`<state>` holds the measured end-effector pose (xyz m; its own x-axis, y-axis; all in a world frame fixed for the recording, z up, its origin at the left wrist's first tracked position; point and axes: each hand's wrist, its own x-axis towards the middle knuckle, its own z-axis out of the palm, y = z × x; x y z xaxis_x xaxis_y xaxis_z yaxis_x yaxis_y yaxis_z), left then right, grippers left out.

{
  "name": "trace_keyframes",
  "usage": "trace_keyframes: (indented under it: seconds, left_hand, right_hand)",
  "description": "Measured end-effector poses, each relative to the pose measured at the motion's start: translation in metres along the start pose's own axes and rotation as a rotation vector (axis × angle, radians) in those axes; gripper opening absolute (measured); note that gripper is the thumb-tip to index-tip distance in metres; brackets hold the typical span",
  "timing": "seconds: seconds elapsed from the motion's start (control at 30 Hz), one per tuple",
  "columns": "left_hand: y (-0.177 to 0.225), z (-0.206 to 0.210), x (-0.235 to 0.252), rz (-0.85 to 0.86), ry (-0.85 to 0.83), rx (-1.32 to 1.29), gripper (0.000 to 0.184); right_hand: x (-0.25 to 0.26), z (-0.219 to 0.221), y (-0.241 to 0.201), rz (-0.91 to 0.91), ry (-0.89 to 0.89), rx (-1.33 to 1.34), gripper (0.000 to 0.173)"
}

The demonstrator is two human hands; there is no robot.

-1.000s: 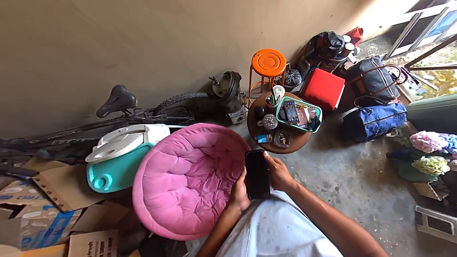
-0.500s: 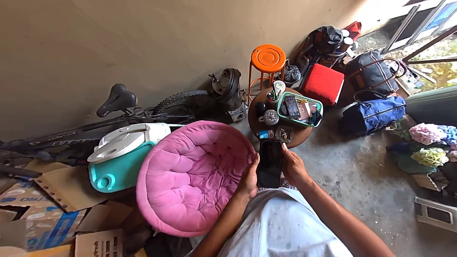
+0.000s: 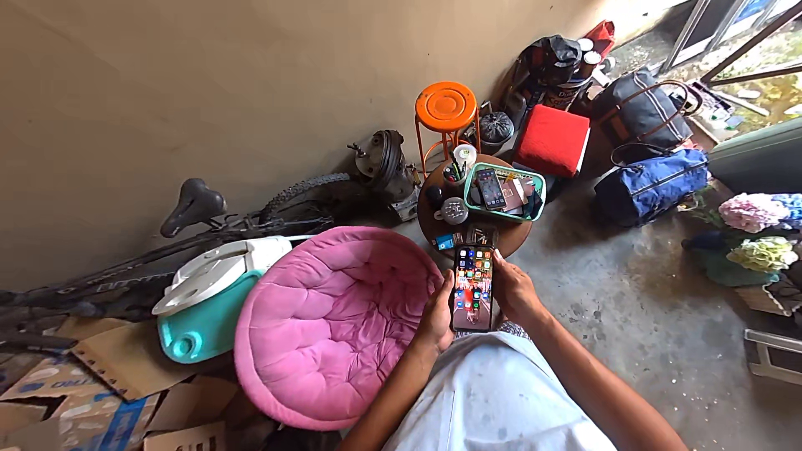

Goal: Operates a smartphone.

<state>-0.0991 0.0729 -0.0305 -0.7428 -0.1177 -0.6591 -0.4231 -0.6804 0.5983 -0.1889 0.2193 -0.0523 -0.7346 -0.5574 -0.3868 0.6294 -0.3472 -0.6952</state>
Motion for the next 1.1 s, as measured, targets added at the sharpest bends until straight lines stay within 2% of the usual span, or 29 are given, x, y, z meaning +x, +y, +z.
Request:
trace_keyframes:
  seconds: [0.2,0.33,0.53,0.57,0.67,0.8,0.93,1.1]
  left_hand:
    - [-0.024,0.064,0.023,0.020,0.007,0.028,0.054]
    - [-0.053,0.120,0.042,0.012,-0.065,0.081,0.055]
    - [-0.091,0.204,0.062,0.009,-0.247,0.319,0.051]
    - [-0.097,0.216,0.064,-0.018,-0.268,0.318,0.052]
    - [-0.108,0.245,0.074,-0.120,-0.307,0.259,0.055]
    - [-0.111,0.271,0.088,-0.176,-0.356,0.248,0.056]
    - [-0.108,0.286,0.098,-0.224,-0.370,0.278,0.057]
    - [-0.094,0.297,0.103,-0.310,-0.427,0.237,0.056]
  right_hand:
    - [-0.007,-0.057,-0.047,-0.035,0.015,-0.046,0.054]
    - [-0.025,-0.112,-0.092,-0.069,0.044,-0.113,0.056]
    - [-0.064,-0.196,-0.150,-0.152,0.306,-0.369,0.052]
    - [-0.071,-0.207,-0.154,-0.179,0.343,-0.423,0.050]
    - [-0.097,-0.230,-0.162,-0.274,0.268,-0.448,0.023]
    - [-0.122,-0.243,-0.152,-0.348,0.170,-0.345,0.053]
    - [-0.134,-0.247,-0.139,-0.430,0.194,-0.352,0.080]
    - [-0.134,-0.234,-0.142,-0.506,0.265,-0.505,0.097]
